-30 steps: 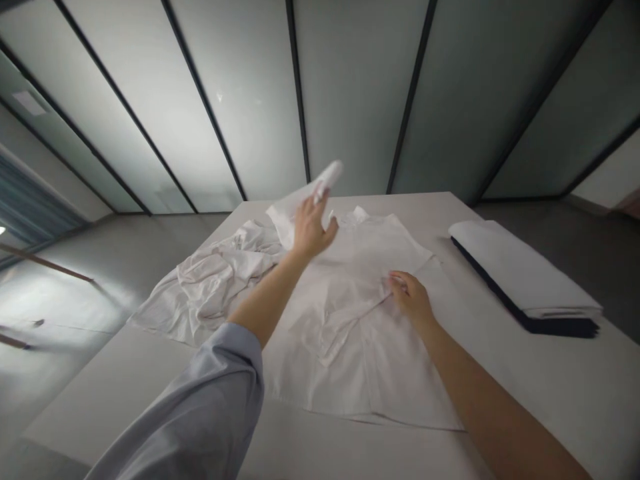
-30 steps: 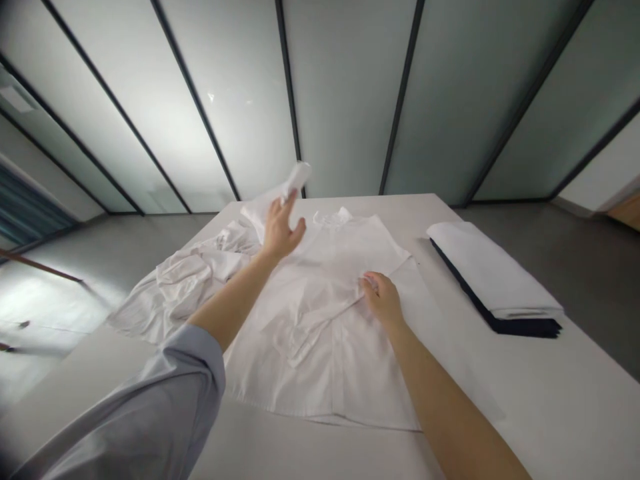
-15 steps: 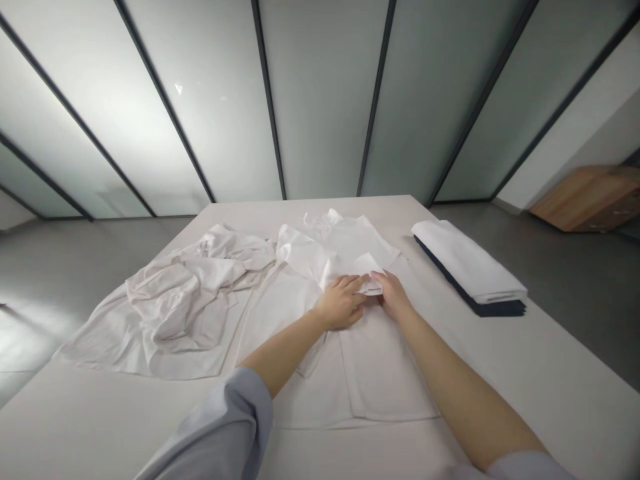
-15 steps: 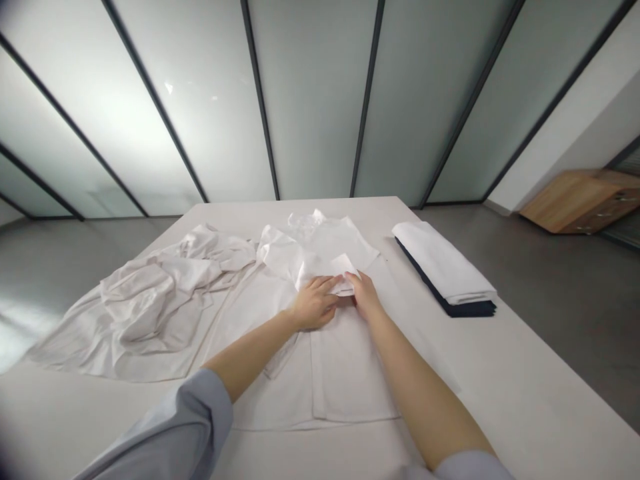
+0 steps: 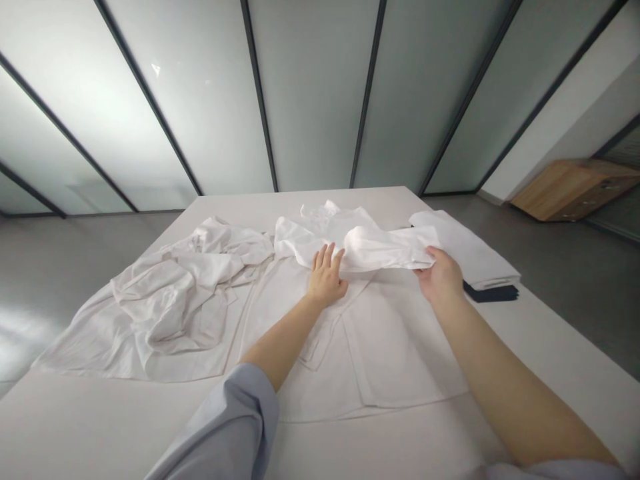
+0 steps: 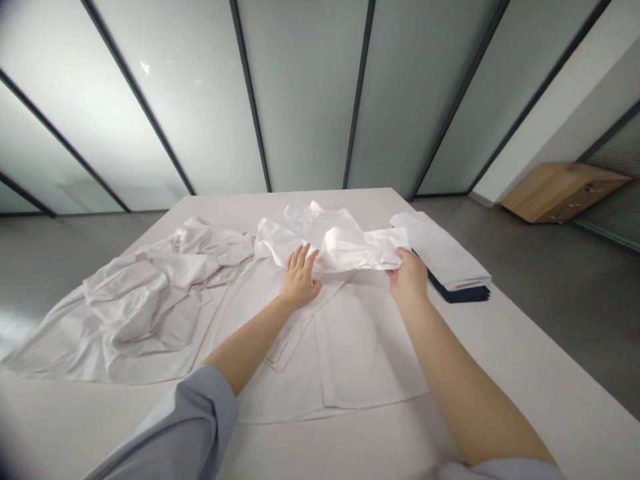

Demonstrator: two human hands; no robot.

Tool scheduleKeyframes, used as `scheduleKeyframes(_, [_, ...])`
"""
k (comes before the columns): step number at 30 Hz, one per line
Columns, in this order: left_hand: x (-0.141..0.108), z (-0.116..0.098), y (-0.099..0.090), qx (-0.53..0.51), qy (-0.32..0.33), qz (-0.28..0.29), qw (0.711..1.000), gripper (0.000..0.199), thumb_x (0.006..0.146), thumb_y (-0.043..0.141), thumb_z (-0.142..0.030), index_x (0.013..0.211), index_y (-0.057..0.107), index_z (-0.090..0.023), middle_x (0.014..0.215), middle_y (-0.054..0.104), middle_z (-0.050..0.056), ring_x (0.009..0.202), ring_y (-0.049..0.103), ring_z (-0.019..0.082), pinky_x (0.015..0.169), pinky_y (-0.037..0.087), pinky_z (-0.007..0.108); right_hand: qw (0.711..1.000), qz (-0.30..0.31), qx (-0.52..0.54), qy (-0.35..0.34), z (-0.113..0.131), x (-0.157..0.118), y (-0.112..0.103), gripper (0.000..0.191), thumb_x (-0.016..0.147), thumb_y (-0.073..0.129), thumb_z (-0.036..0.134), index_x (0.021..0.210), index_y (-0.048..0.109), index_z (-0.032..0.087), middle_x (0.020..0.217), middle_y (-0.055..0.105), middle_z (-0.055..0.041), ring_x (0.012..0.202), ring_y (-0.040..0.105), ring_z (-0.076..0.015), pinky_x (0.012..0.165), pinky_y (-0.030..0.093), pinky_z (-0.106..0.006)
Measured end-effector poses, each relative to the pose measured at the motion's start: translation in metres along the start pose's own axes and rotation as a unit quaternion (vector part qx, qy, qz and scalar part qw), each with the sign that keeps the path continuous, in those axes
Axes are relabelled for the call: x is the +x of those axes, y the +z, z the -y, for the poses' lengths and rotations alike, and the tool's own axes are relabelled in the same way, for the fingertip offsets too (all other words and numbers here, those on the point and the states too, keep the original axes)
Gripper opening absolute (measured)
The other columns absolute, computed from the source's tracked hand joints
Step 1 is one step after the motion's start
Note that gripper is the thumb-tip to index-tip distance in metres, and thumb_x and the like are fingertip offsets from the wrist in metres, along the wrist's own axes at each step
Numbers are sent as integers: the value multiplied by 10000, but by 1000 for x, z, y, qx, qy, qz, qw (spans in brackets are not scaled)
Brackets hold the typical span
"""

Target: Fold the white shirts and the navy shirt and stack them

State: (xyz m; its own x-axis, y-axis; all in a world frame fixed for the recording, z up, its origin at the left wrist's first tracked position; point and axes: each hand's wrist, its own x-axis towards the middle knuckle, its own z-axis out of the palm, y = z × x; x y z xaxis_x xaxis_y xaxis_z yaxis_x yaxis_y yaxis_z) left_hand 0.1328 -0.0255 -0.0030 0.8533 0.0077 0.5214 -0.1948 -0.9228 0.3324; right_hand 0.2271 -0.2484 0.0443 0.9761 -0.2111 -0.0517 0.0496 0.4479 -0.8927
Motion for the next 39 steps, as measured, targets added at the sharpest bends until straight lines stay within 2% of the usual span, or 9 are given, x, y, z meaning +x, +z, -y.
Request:
scheduleKeyframes(5, [6,21,-3,63,-118,41,990,794,706,634,-284,1449,372,-186,1544,321,169,1450,203,363,1168,150,546,997,-58,-47,24,30,-11,-31,171,581,607,129,667,481,208,624,581,51,542,580,-108,410,458,-173])
scheduleKeyframes(12, [9,61,-25,128,-215,61,966,562,785,545,-169,1342,550,-244,1514,391,127,1433,258,348,1144,207,553,990,18,-121,77,26,-43,-70,229,551,663,137,763,606,200,774,692,-7,671,659,-180,486,526,-248])
scheduleKeyframes(16, [9,73,-35,113,-226,57,966,480,807,510,-155,1259,623,-268,1454,475,111,1383,354,347,1109,283,551,982,56,-148,107,18,-60,-81,290,547,703,168,827,642,212,864,724,-40,779,687,-233,561,569,-301])
scheduleKeyframes(21, [13,89,-41,66,-207,24,976,545,768,504,-106,1283,606,-252,1406,533,102,1329,431,330,1073,363,508,981,95,-149,75,17,-86,-86,392,591,717,189,975,644,222,968,732,-37,900,694,-254,736,592,-363])
scheduleKeyframes(29, [7,113,-41,99,-187,121,970,616,736,507,-120,1347,524,-190,1340,576,105,1258,506,275,1061,387,388,943,128,-290,99,17,-95,-109,520,665,728,245,1160,571,217,1018,730,-75,937,697,-271,798,583,-374])
scheduleKeyframes(32, [3,112,-40,121,-197,150,961,580,787,474,-151,1366,491,-180,1360,554,113,1270,490,262,1053,388,381,916,127,-370,85,8,-94,-125,629,773,664,356,1353,465,214,1084,716,-96,1028,673,-281,900,548,-394])
scheduleKeyframes(34, [2,108,-39,136,-200,155,958,569,814,453,-165,1383,469,-185,1388,529,114,1296,460,260,1064,371,391,908,133,-397,30,-3,-94,-137,787,826,606,440,1497,263,216,1203,671,-106,1129,626,-277,981,498,-413])
scheduleKeyframes(37, [0,102,-36,159,-208,161,952,582,838,444,-195,1420,426,-187,1454,461,124,1349,397,270,1097,326,415,876,165,-450,-53,-22,-94,-151,972,852,560,535,1553,-9,175,1402,524,-146,1292,495,-285,1091,372,-473])
scheduleKeyframes(39, [0,99,-35,175,-214,168,946,599,849,438,-216,1445,394,-174,1489,415,137,1370,369,282,1110,303,422,842,179,-503,-75,-29,-93,-156,1016,851,546,574,1552,-43,132,1471,433,-182,1357,411,-299,1125,306,-493])
